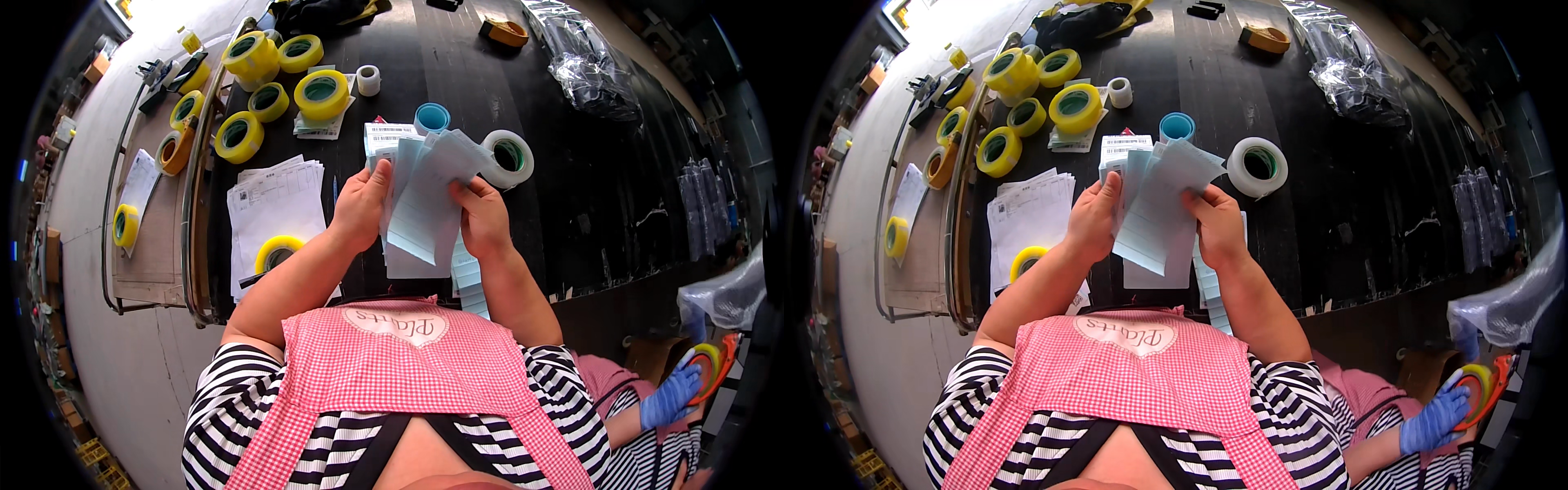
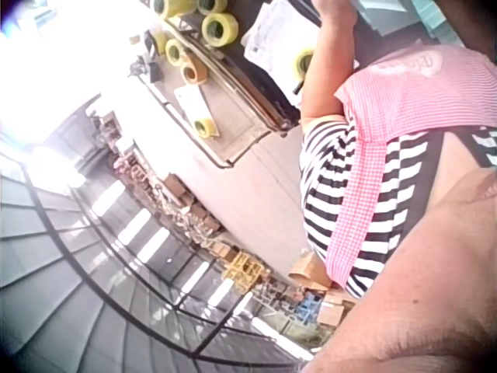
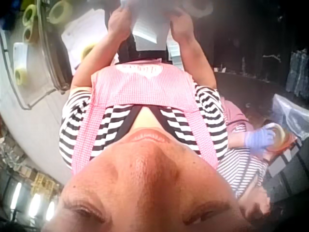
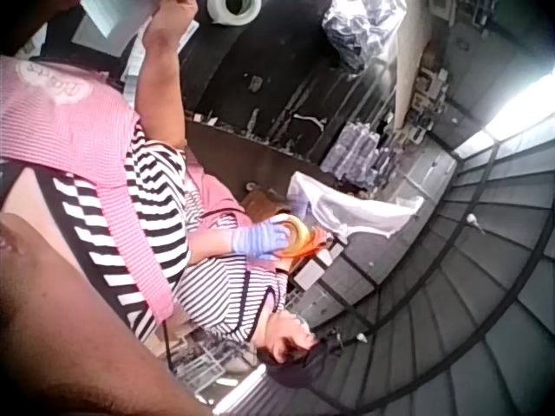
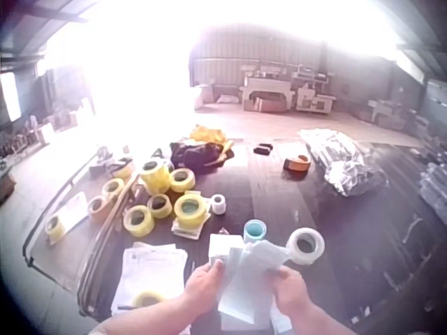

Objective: The person organizes documents and barcode labels on a work table by sorting through printed papers, unfolding and handling strips of barcode labels, and arranging them together by hand.

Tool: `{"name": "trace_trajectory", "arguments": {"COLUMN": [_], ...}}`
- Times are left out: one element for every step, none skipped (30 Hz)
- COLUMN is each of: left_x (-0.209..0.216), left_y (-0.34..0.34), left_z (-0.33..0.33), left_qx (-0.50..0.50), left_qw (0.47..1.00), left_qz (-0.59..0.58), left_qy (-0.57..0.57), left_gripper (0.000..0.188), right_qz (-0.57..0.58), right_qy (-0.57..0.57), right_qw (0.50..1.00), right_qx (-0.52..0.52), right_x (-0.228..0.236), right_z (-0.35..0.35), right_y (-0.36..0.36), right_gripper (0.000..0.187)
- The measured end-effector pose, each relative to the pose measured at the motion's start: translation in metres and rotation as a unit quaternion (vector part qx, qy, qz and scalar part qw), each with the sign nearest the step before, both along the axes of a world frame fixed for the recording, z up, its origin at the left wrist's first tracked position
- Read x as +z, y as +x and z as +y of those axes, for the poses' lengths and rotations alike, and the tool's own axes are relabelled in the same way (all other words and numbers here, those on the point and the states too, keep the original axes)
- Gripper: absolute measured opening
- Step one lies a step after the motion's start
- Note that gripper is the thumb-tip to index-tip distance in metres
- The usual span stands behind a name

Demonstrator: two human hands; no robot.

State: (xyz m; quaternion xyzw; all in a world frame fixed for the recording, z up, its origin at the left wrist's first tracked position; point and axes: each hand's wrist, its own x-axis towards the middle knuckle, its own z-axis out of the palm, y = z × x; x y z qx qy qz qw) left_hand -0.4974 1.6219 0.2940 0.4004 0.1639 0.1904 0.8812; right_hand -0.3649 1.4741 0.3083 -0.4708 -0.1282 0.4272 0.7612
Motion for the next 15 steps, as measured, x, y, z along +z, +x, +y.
{"name": "trace_trajectory", "arguments": {"left_x": [0.0059, 0.0093, 0.0095, 0.0099, 0.0101, 0.0099, 0.0095, 0.009, 0.0082, 0.0073, 0.0071, 0.0075, 0.0084, 0.0088, 0.0077], "left_y": [-0.0003, -0.0006, -0.001, -0.0025, -0.0036, -0.004, -0.0044, -0.005, -0.0053, -0.0058, -0.0064, -0.0072, -0.0071, -0.0073, -0.0076], "left_z": [0.0003, 0.0006, 0.0012, 0.002, 0.0024, 0.0018, 0.0012, 0.0009, 0.0015, 0.0026, 0.0036, 0.0045, 0.005, 0.0053, 0.0054], "left_qx": [0.011, 0.022, 0.02, 0.019, 0.017, 0.018, 0.029, 0.04, 0.041, 0.042, 0.044, 0.045, 0.037, 0.03, 0.03], "left_qw": [1.0, 1.0, 1.0, 1.0, 1.0, 1.0, 0.999, 0.999, 0.999, 0.999, 0.999, 0.999, 0.999, 0.999, 0.999], "left_qz": [0.003, 0.006, 0.006, 0.005, 0.004, 0.004, 0.007, 0.01, 0.01, 0.003, -0.005, -0.005, 0.0, 0.005, 0.005], "left_qy": [0.0, 0.0, 0.0, -0.005, -0.01, -0.01, -0.012, -0.014, -0.014, -0.003, 0.007, 0.007, 0.016, 0.024, 0.025], "left_gripper": [0.039, 0.04, 0.04, 0.039, 0.038, 0.038, 0.037, 0.037, 0.037, 0.037, 0.037, 0.037, 0.038, 0.038, 0.038], "right_qz": [0.011, 0.012, 0.012, 0.011, 0.012, 0.017, 0.021, 0.021, 0.023, 0.026, 0.026, 0.02, 0.014, 0.014, 0.014], "right_qy": [-0.004, -0.005, -0.002, 0.002, 0.002, 0.002, 0.003, 0.003, -0.001, -0.006, -0.006, -0.004, -0.002, -0.002, -0.001], "right_qw": [1.0, 1.0, 1.0, 1.0, 1.0, 1.0, 1.0, 1.0, 0.999, 0.999, 0.999, 0.999, 1.0, 1.0, 0.999], "right_qx": [-0.007, -0.009, -0.007, -0.004, -0.003, -0.009, -0.015, -0.014, -0.023, -0.033, -0.031, -0.025, -0.019, -0.019, -0.029], "right_x": [0.0002, -0.0002, -0.0007, -0.0009, -0.0013, -0.0018, -0.0022, -0.0023, -0.0023, -0.0024, -0.0036, -0.0059, -0.0071, -0.0074, -0.0074], "right_z": [-0.0003, -0.0005, -0.0006, -0.0004, -0.0001, 0.0004, 0.0011, 0.0011, 0.0003, -0.0006, -0.0015, -0.0025, -0.0029, -0.0024, -0.0015], "right_y": [0.0006, 0.0011, 0.0015, 0.0015, 0.001, 0.0003, -0.0004, 0.0, 0.0017, 0.0028, 0.0044, 0.0061, 0.0068, 0.0059, 0.0045], "right_gripper": [0.022, 0.022, 0.022, 0.022, 0.022, 0.022, 0.022, 0.022, 0.022, 0.022, 0.022, 0.022, 0.021, 0.021, 0.021]}}
